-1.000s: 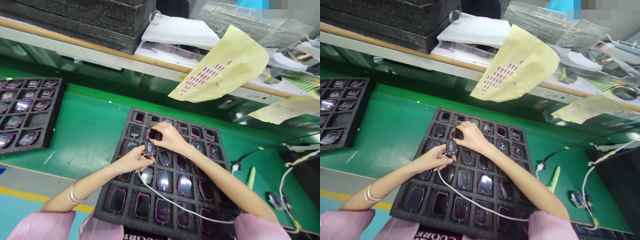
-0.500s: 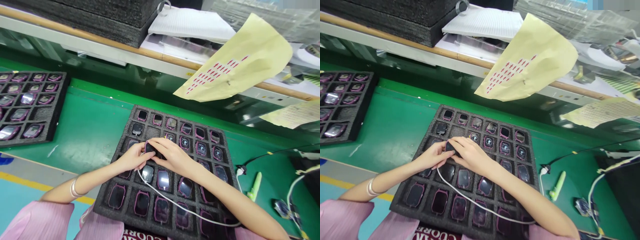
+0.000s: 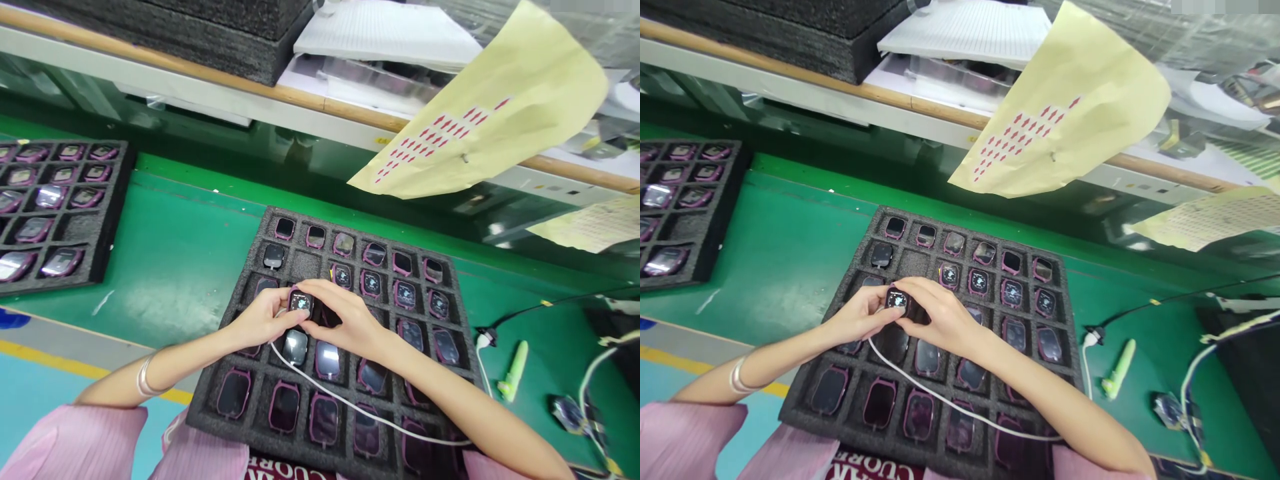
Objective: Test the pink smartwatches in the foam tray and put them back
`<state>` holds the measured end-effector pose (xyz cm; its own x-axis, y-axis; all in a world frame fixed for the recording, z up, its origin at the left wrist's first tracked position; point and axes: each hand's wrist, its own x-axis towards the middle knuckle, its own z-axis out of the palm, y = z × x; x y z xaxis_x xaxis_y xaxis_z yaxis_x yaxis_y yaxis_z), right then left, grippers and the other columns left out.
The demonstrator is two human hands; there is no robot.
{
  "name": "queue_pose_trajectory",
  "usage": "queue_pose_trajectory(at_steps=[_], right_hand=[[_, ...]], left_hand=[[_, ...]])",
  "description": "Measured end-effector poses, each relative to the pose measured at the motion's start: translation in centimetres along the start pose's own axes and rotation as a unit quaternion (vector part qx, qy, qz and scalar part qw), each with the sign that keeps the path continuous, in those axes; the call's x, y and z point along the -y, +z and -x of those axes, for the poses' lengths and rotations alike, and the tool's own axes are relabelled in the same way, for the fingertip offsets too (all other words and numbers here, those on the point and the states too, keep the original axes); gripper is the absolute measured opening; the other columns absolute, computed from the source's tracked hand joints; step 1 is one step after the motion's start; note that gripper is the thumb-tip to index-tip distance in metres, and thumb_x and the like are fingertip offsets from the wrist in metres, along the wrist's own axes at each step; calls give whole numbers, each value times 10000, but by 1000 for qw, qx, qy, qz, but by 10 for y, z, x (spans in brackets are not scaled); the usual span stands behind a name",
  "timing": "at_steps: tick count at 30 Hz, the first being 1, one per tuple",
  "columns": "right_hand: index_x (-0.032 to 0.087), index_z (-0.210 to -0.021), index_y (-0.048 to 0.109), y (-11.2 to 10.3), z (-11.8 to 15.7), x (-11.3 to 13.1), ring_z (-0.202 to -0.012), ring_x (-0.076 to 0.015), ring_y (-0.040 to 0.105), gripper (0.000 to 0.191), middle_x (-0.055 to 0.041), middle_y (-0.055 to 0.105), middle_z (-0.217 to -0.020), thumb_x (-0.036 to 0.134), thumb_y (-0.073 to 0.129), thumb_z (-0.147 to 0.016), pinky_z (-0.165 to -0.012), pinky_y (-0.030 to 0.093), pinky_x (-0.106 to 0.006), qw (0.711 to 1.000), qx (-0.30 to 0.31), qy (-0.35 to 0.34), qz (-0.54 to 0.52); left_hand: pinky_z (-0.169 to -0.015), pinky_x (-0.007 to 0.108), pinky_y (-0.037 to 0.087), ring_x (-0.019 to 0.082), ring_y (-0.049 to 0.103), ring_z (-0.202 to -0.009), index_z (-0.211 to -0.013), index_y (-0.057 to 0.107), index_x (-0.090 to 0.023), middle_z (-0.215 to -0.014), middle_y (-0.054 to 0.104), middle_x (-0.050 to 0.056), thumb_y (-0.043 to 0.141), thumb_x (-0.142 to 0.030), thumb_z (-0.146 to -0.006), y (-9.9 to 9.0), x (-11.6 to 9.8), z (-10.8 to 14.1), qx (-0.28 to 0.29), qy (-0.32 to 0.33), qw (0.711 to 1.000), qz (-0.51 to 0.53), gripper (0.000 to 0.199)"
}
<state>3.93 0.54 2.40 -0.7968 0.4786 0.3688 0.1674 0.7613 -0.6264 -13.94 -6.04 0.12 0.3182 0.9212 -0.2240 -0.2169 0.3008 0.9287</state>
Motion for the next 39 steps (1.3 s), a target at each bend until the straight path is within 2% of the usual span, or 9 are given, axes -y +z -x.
queue_pose_trajectory(at_steps=[9, 15, 24, 30, 39], right_hand=[[181, -1251, 501, -3, 1, -1, -1060, -242, 628, 444, -119, 649, -1152, 217, 652, -834, -914, 530, -417, 1000, 16, 8, 19], [155, -1219, 515, -2, 0, -2, -1047, -264, 616, 440, -142, 645, -1133, 357, 658, -856, -901, 522, -452, 998, 30, 8, 54], [152, -1173, 530, -1, 0, 2, -994, -248, 605, 371, -127, 625, -1095, 340, 633, -870, -893, 511, -445, 998, 7, -2, 68], [143, -1145, 551, -1, -1, 4, -955, -253, 583, 345, -137, 606, -1060, 344, 623, -873, -796, 524, -423, 995, -2, -4, 98], [130, -1146, 563, -3, -2, 6, -951, -261, 574, 356, -134, 614, -1030, 348, 624, -871, -813, 503, -436, 994, 7, -12, 111]], left_hand=[[-386, 194, 219, 31, 299, -366, -934, 542, -127, -545, 395, -105, 603, -297, -843, 0, 4, -1, -4, -14, 1000, -18, 202], [-457, 207, 278, 56, 325, -445, -918, 563, -128, -593, 424, -82, 597, -331, -839, 0, 3, -2, -15, -14, 999, -46, 220], [-618, 235, 388, 124, 471, -671, -925, 590, -113, -751, 538, -10, 622, -299, -806, 0, 4, -2, -26, 11, 998, -61, 222], [-632, 239, 395, 129, 478, -691, -950, 595, -114, -788, 551, 1, 610, -305, -818, 0, 5, -2, -18, 12, 998, -66, 233], [-657, 245, 396, 137, 483, -719, -944, 587, -112, -808, 557, 10, 605, -288, -819, -1, 2, -1, -12, 18, 997, -70, 216]])
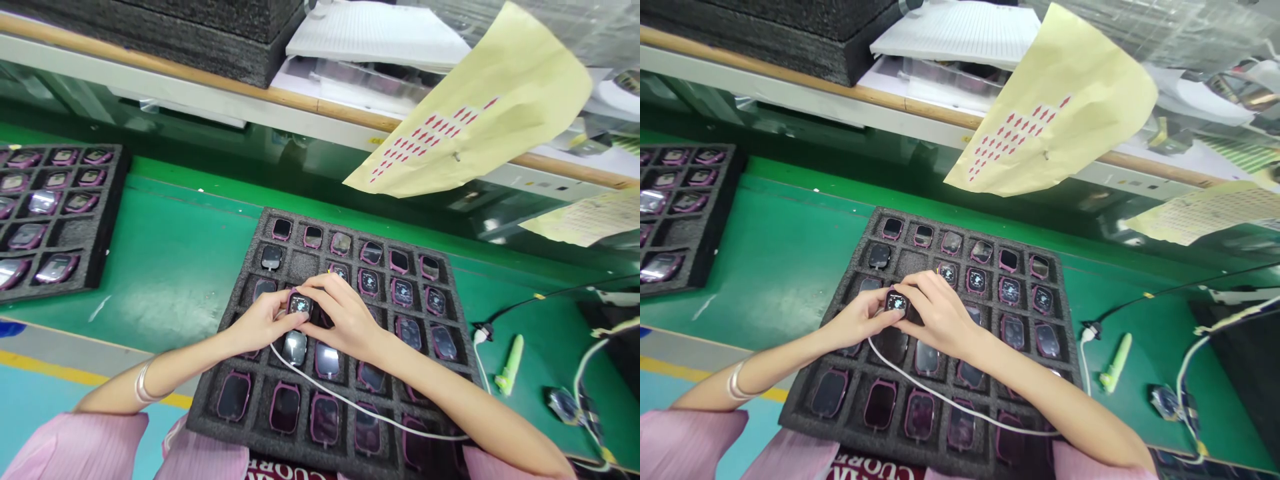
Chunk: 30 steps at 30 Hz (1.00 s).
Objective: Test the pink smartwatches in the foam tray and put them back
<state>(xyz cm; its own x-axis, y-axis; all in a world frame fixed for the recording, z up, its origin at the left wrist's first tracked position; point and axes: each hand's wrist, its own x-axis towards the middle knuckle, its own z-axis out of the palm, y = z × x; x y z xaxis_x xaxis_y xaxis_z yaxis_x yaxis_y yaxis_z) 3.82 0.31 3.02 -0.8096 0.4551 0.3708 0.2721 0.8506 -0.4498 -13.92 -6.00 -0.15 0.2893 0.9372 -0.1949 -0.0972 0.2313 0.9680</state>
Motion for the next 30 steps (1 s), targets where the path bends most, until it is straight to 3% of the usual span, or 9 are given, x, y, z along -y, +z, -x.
queue_pose_trajectory(at_steps=[15, 19, 22, 26, 30], right_hand=[[165, -1174, 547, -3, 1, 4, -978, -269, 577, 360, -123, 631, -1042, 327, 636, -865, -831, 491, -454, 1000, 0, 2, -11], [197, -1141, 562, -12, -9, -7, -994, -248, 586, 351, -95, 629, -1054, 285, 683, -823, -853, 493, -424, 993, -61, 44, -90], [195, -1093, 584, -10, -18, -28, -975, -250, 595, 346, -92, 637, -1051, 305, 719, -794, -865, 486, -435, 987, -108, 95, -78], [182, -1111, 598, 0, -30, -48, -1019, -293, 563, 376, -113, 642, -1093, 311, 728, -783, -889, 451, -494, 996, -15, 85, 27], [163, -1163, 591, 8, -56, -38, -1064, -297, 522, 344, -128, 628, -1154, 322, 644, -862, -879, 440, -477, 993, 52, 36, 99]], left_hand=[[-682, 249, 408, 136, 501, -744, -1013, 575, -119, -835, 562, 9, 589, -322, -850, 1, -1, 1, 6, 13, 1000, -10, 261], [-537, 207, 349, 77, 441, -596, -1087, 495, -160, -820, 502, -26, 665, -365, -798, 1, -2, 3, 25, -3, 999, 26, 393], [-483, 195, 296, 49, 378, -527, -1036, 482, -170, -786, 464, -46, 702, -383, -766, -3, -5, 10, 14, -18, 999, 48, 408], [-472, 197, 292, 56, 362, -527, -1076, 501, -166, -778, 494, -35, 647, -408, -818, -13, -5, 28, -2, -31, 998, 49, 383], [-442, 193, 266, 58, 349, -504, -1094, 501, -176, -723, 475, -47, 611, -382, -853, -21, -2, 49, 7, -58, 998, 26, 336]])
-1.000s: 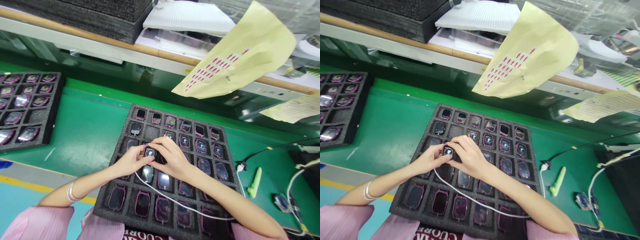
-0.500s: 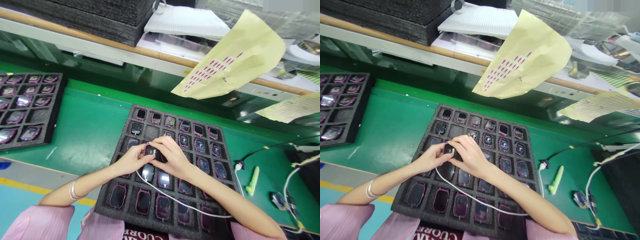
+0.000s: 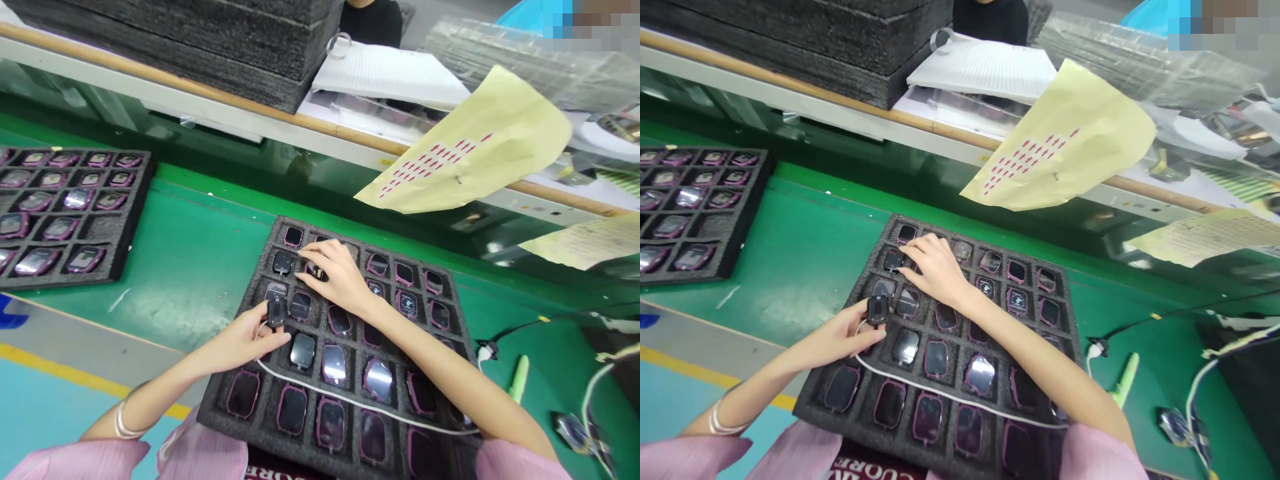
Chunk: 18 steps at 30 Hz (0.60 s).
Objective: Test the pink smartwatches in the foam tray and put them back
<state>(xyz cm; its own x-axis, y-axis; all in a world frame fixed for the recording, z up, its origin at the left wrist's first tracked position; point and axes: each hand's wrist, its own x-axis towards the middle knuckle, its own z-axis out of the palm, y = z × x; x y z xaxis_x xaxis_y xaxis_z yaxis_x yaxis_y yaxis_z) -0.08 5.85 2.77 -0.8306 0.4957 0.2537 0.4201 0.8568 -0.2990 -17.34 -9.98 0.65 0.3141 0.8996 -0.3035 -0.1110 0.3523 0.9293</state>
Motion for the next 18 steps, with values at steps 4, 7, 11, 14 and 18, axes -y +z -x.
queue_pose_trajectory(at_steps=[4, 7, 11, 14, 18], right_hand=[[110, -1016, 646, 10, -35, 20, -983, -315, 553, 244, -160, 662, -991, 235, 696, -812, -814, 460, -471, 994, 93, -8, 57], [75, -945, 656, 17, -47, 22, -952, -329, 570, 212, -176, 656, -922, 164, 722, -764, -807, 470, -485, 994, 93, 9, 55], [82, -1090, 618, 1, -34, 18, -937, -276, 596, 402, -142, 647, -986, 249, 753, -750, -830, 503, -435, 997, 69, 21, 11], [145, -1155, 595, -19, -8, 28, -1000, -241, 587, 415, -109, 627, -1070, 271, 727, -781, -889, 501, -401, 990, 57, -19, -126], [187, -1232, 560, -22, 21, 52, -1029, -264, 572, 399, -125, 601, -1105, 245, 638, -845, -858, 521, -429, 982, 107, -66, -139]], left_hand=[[-428, 179, 274, 38, 365, -494, -1012, 495, -171, -786, 505, -32, 599, -360, -864, -1, 0, 7, -1, 3, 1000, 1, 261], [-393, 171, 268, 23, 356, -444, -988, 496, -159, -768, 525, -34, 598, -369, -861, 0, -2, 5, -4, 0, 1000, -2, 266], [-380, 169, 263, 9, 352, -427, -994, 515, -146, -849, 575, -5, 626, -328, -837, -2, -4, 3, -10, 3, 1000, 12, 264], [-424, 176, 273, 14, 345, -468, -1007, 547, -127, -887, 590, 14, 687, -277, -781, -3, -6, 3, -16, 4, 999, 29, 305], [-470, 195, 262, 47, 329, -503, -1066, 583, -114, -683, 515, -54, 748, -283, -717, -1, -4, 2, -31, 10, 999, 25, 421]])
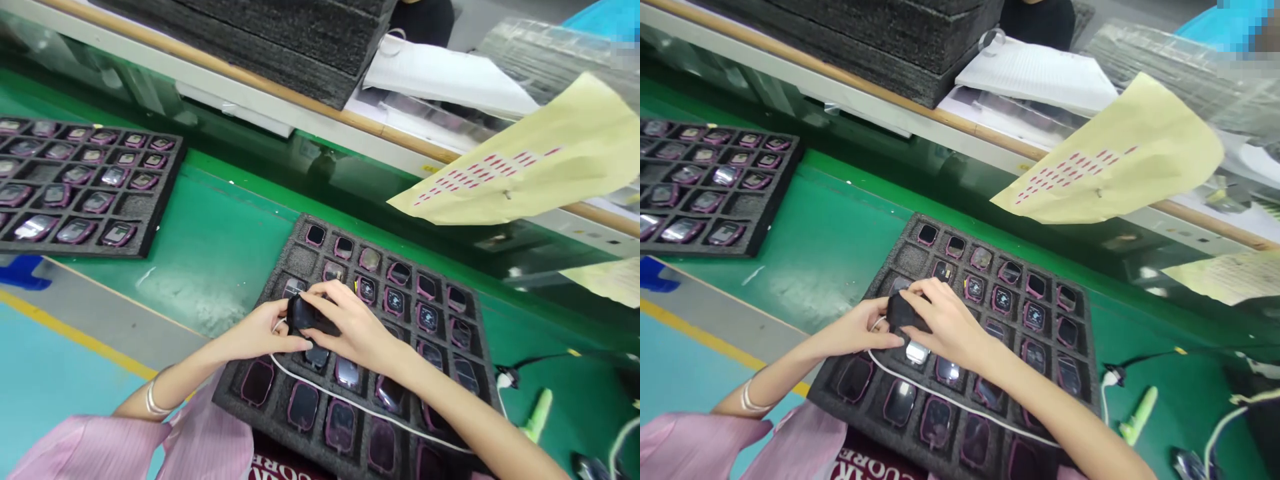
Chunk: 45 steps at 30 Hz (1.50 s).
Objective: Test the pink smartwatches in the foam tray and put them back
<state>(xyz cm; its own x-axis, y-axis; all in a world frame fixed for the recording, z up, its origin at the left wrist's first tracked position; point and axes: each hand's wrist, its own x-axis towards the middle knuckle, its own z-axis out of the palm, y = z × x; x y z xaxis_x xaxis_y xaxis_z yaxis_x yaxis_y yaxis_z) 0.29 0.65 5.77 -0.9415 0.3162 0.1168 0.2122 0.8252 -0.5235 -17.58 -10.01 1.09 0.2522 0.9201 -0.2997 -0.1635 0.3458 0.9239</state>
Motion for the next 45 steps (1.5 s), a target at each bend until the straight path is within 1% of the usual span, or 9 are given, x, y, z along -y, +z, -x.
queue_pose_trajectory(at_steps=[4, 5, 9, 14, 21, 26, 33, 38, 45], right_hand=[[198, -1290, 516, 20, 3, 4, -1111, -276, 568, 412, -138, 591, -1201, 257, 588, -888, -930, 495, -472, 1000, -5, -18, 20], [196, -1301, 507, 24, 3, 2, -1114, -275, 575, 417, -140, 600, -1203, 266, 578, -897, -926, 502, -468, 999, -15, -22, 17], [163, -1333, 481, 33, 2, -4, -1136, -282, 590, 439, -167, 611, -1232, 263, 553, -912, -925, 527, -452, 997, -67, -22, 10], [128, -1306, 492, 37, 1, -5, -1137, -277, 603, 420, -177, 620, -1232, 252, 564, -911, -949, 530, -438, 997, -67, -43, -6], [155, -1240, 515, 51, -4, -6, -1069, -236, 631, 404, -147, 632, -1159, 184, 611, -849, -914, 551, -378, 987, -140, -40, -63], [167, -1222, 517, 57, -4, -7, -1062, -221, 625, 412, -130, 633, -1128, 153, 627, -826, -917, 543, -365, 978, -169, -48, -108], [159, -1219, 520, 57, -4, -8, -1071, -235, 621, 420, -144, 638, -1134, 157, 643, -817, -903, 549, -386, 979, -168, -42, -106], [177, -1239, 511, 55, -2, -7, -1088, -246, 618, 426, -137, 642, -1150, 190, 637, -833, -894, 551, -398, 983, -154, -31, -90], [136, -1243, 516, 54, -1, -6, -1108, -248, 608, 421, -165, 633, -1172, 209, 642, -847, -909, 538, -400, 985, -150, -33, -75]], left_hand=[[-557, 223, 370, 100, 478, -621, -1026, 612, -125, -808, 602, 1, 700, -320, -764, 4, 6, -2, -51, 42, 998, -4, 338], [-545, 224, 375, 101, 484, -605, -1026, 605, -128, -786, 600, -4, 682, -324, -781, 4, 8, -2, -61, 39, 997, 0, 323], [-411, 208, 280, 70, 372, -425, -1040, 575, -139, -583, 477, -77, 657, -349, -808, 5, 12, -3, -82, 8, 997, -1, 324], [-375, 203, 269, 64, 345, -342, -966, 563, -143, -463, 434, -104, 617, -399, -840, 5, 10, -2, -82, 1, 997, 9, 291], [-328, 168, 196, 25, 300, -342, -864, 545, -109, -476, 420, -95, 643, -424, -820, 3, 5, -1, -71, 30, 995, 60, 332], [-330, 166, 178, 21, 286, -351, -888, 554, -102, -485, 399, -95, 651, -433, -813, 2, 6, -2, -72, 25, 995, 65, 353], [-343, 168, 190, 19, 265, -360, -921, 552, -112, -530, 383, -99, 628, -389, -841, 1, 8, 0, -67, 28, 995, 63, 298], [-389, 181, 241, 30, 272, -387, -924, 559, -121, -553, 389, -95, 624, -378, -846, 0, 13, 0, -66, 34, 996, 56, 276], [-501, 196, 326, 80, 398, -552, -954, 597, -105, -681, 492, -30, 616, -371, -848, -1, 16, -2, -80, 50, 995, 12, 287]])
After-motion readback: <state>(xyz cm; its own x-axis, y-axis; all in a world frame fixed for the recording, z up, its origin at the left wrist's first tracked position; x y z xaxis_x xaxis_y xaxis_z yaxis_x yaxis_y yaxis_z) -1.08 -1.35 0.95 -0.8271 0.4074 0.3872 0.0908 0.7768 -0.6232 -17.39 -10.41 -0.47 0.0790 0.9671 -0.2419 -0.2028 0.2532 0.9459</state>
